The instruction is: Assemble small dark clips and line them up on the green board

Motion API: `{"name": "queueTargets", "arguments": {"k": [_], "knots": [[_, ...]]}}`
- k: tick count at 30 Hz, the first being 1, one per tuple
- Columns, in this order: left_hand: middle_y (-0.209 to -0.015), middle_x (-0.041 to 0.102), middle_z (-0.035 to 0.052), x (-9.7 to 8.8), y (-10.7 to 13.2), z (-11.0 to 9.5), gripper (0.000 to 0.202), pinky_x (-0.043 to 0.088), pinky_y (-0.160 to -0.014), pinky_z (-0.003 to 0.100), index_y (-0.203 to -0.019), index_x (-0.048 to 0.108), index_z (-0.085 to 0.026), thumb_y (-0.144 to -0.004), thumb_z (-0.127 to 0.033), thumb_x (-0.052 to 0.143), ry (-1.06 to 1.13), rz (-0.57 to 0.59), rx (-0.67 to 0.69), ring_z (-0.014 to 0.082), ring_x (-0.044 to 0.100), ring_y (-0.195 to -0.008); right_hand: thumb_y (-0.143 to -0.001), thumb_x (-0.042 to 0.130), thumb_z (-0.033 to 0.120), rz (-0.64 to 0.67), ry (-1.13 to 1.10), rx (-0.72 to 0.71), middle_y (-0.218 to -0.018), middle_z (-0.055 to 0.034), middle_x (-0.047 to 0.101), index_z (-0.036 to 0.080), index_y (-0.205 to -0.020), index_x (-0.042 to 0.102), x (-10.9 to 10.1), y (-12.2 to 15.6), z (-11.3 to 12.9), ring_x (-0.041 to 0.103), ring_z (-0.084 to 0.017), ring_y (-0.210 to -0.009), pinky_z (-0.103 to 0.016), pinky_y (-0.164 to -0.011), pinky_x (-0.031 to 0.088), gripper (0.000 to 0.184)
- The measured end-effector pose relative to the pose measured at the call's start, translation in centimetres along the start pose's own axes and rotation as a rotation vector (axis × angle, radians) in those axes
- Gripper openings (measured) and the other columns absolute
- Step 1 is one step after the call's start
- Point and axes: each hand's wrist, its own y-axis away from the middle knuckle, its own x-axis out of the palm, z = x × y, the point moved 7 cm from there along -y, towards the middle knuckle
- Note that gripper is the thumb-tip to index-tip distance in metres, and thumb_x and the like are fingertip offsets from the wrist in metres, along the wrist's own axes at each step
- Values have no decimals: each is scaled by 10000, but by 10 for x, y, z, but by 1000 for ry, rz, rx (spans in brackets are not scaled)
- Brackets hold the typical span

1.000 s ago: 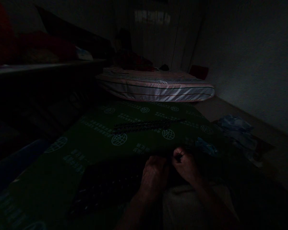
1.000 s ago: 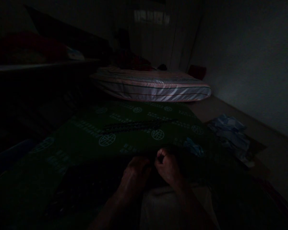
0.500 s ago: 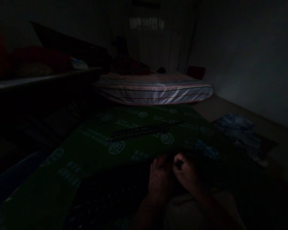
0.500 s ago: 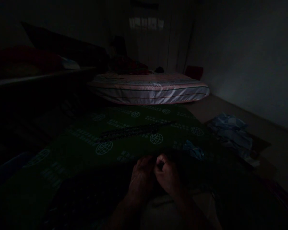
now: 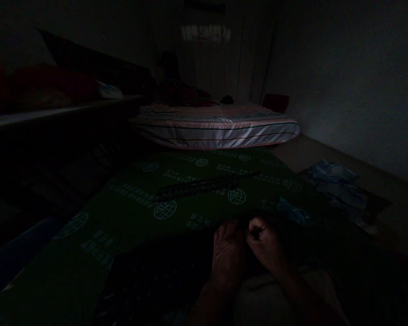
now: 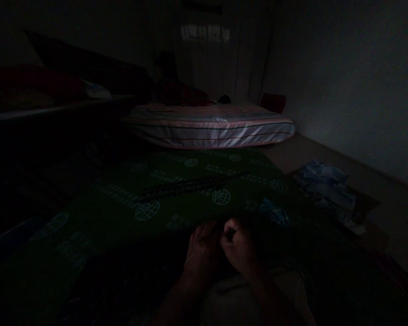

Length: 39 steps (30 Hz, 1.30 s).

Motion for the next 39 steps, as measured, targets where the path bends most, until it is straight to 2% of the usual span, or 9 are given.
{"name": "queueTargets", "arguments": {"k": [5,10,12,16,19,23,28,35,39], "knots": [[-1173,601,75,1,0,0,259,420,-890,429,-1001,635,-197,-825,-96,474,18,-22,7,266,504,-1076,-667,481,194,-54,-52,45,-571,33,483,211,-627,455,-6,-1,-2,466,-120,-556,-212,-530,391,50],[-1158,612,83,-1,2,1,252,414,-906,439,-1004,620,-187,-824,-87,473,61,-74,41,259,507,-1085,-682,531,228,-45,-119,94,-575,32,486,201,-628,478,-5,-2,-6,454,-109,-545,-198,-492,378,80],[-1087,638,87,-4,3,1,219,430,-880,425,-957,626,-177,-830,-96,468,102,-88,53,249,538,-1030,-704,550,271,-25,-187,123,-559,39,464,195,-625,481,-5,-2,-8,429,-96,-510,-192,-461,360,129],[-845,666,69,-12,3,4,197,472,-749,354,-826,632,-165,-834,-111,442,201,-136,50,213,593,-820,-728,589,372,72,-299,153,-516,55,420,183,-623,512,-1,1,-5,390,-76,-458,-184,-425,340,229],[-741,657,56,-15,4,8,247,468,-675,317,-745,635,-173,-839,-122,413,249,-160,26,196,595,-724,-725,606,412,144,-334,163,-526,43,456,175,-656,567,1,4,0,408,-74,-456,-182,-414,344,250],[-773,680,49,-14,5,13,259,466,-675,300,-770,652,-186,-836,-122,410,331,-158,2,187,613,-733,-735,583,472,239,-391,192,-508,24,509,164,-727,627,0,5,6,451,-85,-433,-190,-396,365,311],[-822,693,44,-12,7,21,237,478,-715,306,-858,659,-191,-802,-111,442,415,-160,-73,196,624,-804,-766,515,542,445,-410,219,-440,29,519,137,-814,653,4,8,8,422,-73,-333,-180,-335,332,430],[-817,696,47,-16,8,22,234,493,-728,308,-857,668,-175,-783,-109,456,523,-177,-103,190,638,-790,-821,439,528,544,-413,327,-401,45,546,130,-1097,585,6,15,0,432,-80,-275,-165,-306,328,506],[-804,691,49,-15,9,24,233,499,-716,303,-849,676,-169,-758,-91,477,557,-176,-139,192,640,-787,-820,452,516,603,-448,369,-385,42,559,119,-1157,543,8,20,3,449,-93,-264,-168,-301,338,528]]}}
